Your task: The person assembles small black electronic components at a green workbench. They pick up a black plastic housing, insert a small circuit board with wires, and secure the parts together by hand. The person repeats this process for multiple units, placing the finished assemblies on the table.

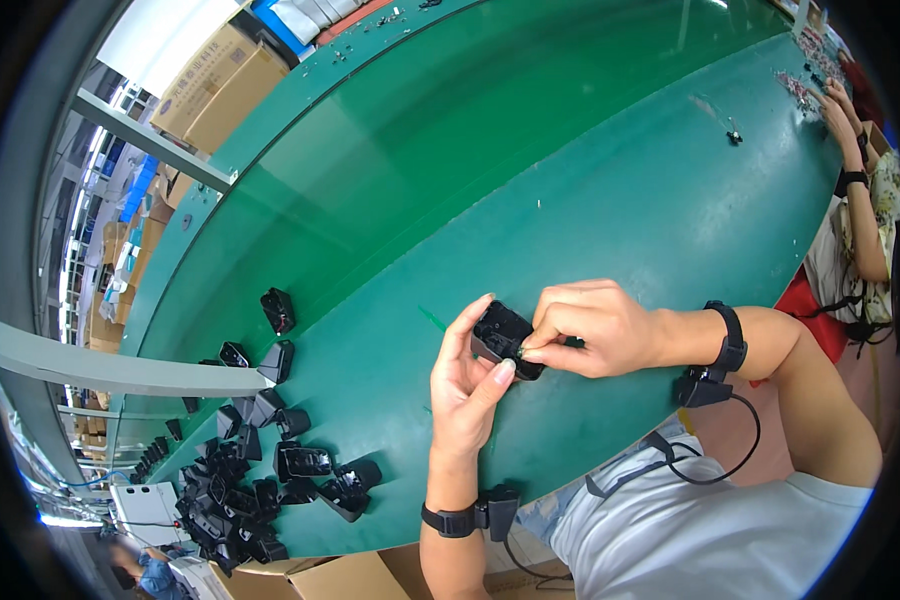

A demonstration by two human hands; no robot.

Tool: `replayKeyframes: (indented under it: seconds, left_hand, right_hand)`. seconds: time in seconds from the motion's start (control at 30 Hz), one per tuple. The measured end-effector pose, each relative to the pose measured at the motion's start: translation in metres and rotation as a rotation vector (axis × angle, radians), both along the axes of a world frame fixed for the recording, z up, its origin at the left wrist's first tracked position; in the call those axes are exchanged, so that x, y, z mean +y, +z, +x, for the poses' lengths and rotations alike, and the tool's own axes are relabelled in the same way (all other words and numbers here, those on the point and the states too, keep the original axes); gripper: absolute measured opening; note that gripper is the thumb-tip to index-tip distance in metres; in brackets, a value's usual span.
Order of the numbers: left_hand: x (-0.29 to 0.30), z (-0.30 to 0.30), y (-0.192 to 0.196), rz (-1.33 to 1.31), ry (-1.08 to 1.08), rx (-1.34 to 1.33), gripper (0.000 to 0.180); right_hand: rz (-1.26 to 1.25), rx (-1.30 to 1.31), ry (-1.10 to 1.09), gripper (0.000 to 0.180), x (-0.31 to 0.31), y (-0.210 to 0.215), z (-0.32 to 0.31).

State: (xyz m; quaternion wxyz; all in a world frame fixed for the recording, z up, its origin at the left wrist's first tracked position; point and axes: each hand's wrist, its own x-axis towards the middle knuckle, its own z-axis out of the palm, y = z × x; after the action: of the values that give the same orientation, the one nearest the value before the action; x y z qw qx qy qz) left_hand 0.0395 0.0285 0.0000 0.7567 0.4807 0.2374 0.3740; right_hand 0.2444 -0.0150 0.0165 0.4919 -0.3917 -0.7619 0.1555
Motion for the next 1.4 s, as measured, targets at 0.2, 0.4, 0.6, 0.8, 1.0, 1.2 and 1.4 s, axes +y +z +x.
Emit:
replayKeyframes:
  seconds: [0.2, 0.4, 0.6, 0.8, 1.0, 1.2, 1.4]
  left_hand:
    - [0.001, -0.001, 0.005, -0.045, -0.016, -0.006, 0.069]
    - [0.000, 0.002, 0.003, -0.036, 0.109, -0.047, 0.071]
    - [-0.006, 0.007, 0.001, 0.130, 0.159, 0.143, 0.053]
    - [-0.007, 0.006, 0.006, 0.421, 0.218, 0.387, 0.047]
    - [-0.006, 0.003, 0.002, 0.530, 0.252, 0.417, 0.039]
    - [-0.006, 0.000, 0.005, 0.562, 0.269, 0.456, 0.038]
    - [-0.006, 0.002, 0.010, 0.672, 0.287, 0.497, 0.034]
  right_hand:
    - [-0.118, -0.034, 0.129, 0.021, 0.000, 0.007, 0.006]
    - [-0.110, -0.063, 0.076, 0.027, -0.001, 0.015, 0.003]
    - [-0.503, 0.326, 0.242, 0.021, 0.003, -0.003, 0.008]
    - [-0.992, 0.820, 0.473, 0.018, 0.007, 0.000, 0.010]
    - [-1.223, 0.973, 0.571, 0.022, 0.005, -0.011, 0.011]
    - [-1.302, 1.103, 0.644, 0.023, 0.005, -0.019, 0.009]
    - [-1.306, 1.141, 0.604, 0.028, 0.000, -0.020, 0.002]
